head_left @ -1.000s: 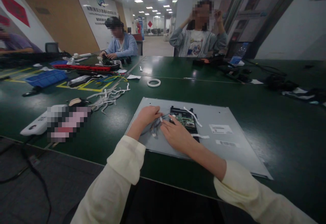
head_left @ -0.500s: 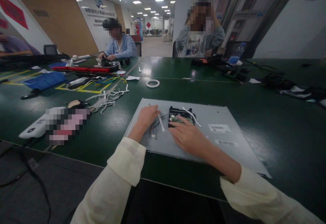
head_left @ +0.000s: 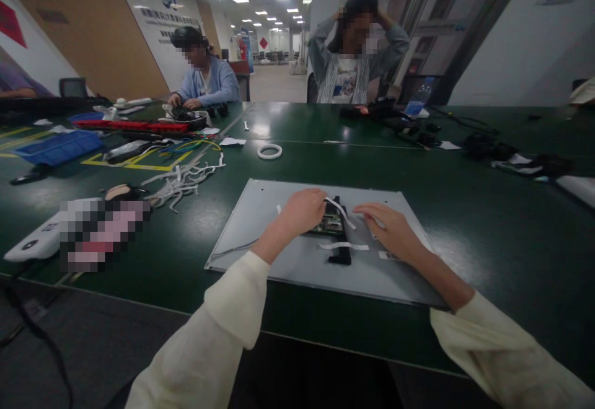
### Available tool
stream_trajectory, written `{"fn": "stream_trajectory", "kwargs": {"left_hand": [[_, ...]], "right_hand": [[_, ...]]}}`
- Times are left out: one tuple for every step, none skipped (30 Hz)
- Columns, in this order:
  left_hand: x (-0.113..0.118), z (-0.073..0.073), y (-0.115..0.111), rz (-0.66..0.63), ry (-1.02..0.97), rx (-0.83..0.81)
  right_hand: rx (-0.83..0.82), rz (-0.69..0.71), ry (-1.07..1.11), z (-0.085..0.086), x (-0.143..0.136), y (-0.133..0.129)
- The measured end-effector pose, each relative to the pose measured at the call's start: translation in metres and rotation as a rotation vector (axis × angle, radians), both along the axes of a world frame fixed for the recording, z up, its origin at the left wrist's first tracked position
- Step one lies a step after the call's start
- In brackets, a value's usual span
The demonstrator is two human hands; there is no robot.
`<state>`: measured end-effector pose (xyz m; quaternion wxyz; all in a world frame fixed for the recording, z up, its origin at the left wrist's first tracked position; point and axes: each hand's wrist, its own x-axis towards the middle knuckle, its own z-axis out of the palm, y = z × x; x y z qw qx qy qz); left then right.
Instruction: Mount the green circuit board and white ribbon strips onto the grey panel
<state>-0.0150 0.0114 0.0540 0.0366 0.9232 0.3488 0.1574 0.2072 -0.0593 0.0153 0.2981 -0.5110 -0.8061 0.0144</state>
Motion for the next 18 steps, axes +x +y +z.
{"fn": "stream_trajectory", "kwargs": {"left_hand": [[0.006,-0.002,0.004,-0.005,0.008,-0.006],[0.011,-0.005,0.008,-0.011,0.011,-0.008],[0.014,-0.009,0.011,-0.016,0.012,-0.011],[0.016,-0.013,0.014,-0.019,0.014,-0.014],[0.017,-0.018,0.017,-0.018,0.018,-0.017],[0.017,-0.022,0.018,-0.017,0.025,-0.021],[0.017,-0.026,0.020,-0.016,0.033,-0.023],[0.016,-0.029,0.020,-0.014,0.038,-0.026],[0.015,-0.032,0.021,-0.014,0.041,-0.028],[0.015,-0.033,0.021,-0.014,0.043,-0.032],[0.014,-0.034,0.021,-0.014,0.047,-0.037],[0.014,-0.035,0.021,-0.012,0.052,-0.043],[0.014,-0.035,0.020,-0.009,0.059,-0.050],[0.014,-0.035,0.020,-0.005,0.065,-0.055],[0.015,-0.035,0.020,0.000,0.070,-0.061],[0.015,-0.034,0.020,0.005,0.072,-0.067],[0.016,-0.034,0.020,0.009,0.072,-0.073],[0.016,-0.034,0.020,0.013,0.069,-0.078]], "right_hand": [[-0.003,0.009,-0.005,0.001,-0.002,0.000],[-0.010,0.016,-0.012,0.001,-0.003,0.000],[-0.020,0.022,-0.017,0.001,-0.003,0.000],[-0.034,0.029,-0.025,0.000,-0.003,-0.001],[-0.047,0.037,-0.031,0.000,-0.003,-0.001],[-0.057,0.044,-0.036,-0.001,-0.003,-0.002],[-0.064,0.052,-0.041,-0.002,-0.002,-0.002],[-0.066,0.059,-0.047,-0.002,-0.002,-0.002],[-0.064,0.066,-0.053,-0.003,-0.002,-0.002],[-0.061,0.070,-0.057,-0.004,-0.002,-0.002],[-0.060,0.073,-0.059,-0.004,-0.003,-0.001],[-0.064,0.077,-0.060,-0.005,-0.003,-0.001],[-0.071,0.078,-0.056,-0.005,-0.004,-0.001],[-0.079,0.077,-0.048,-0.005,-0.004,0.000],[-0.090,0.074,-0.037,-0.005,-0.005,0.000],[-0.098,0.064,-0.024,-0.005,-0.005,0.001],[-0.103,0.049,-0.010,-0.005,-0.005,0.002],[-0.100,0.029,0.007,-0.005,-0.006,0.003]]}}
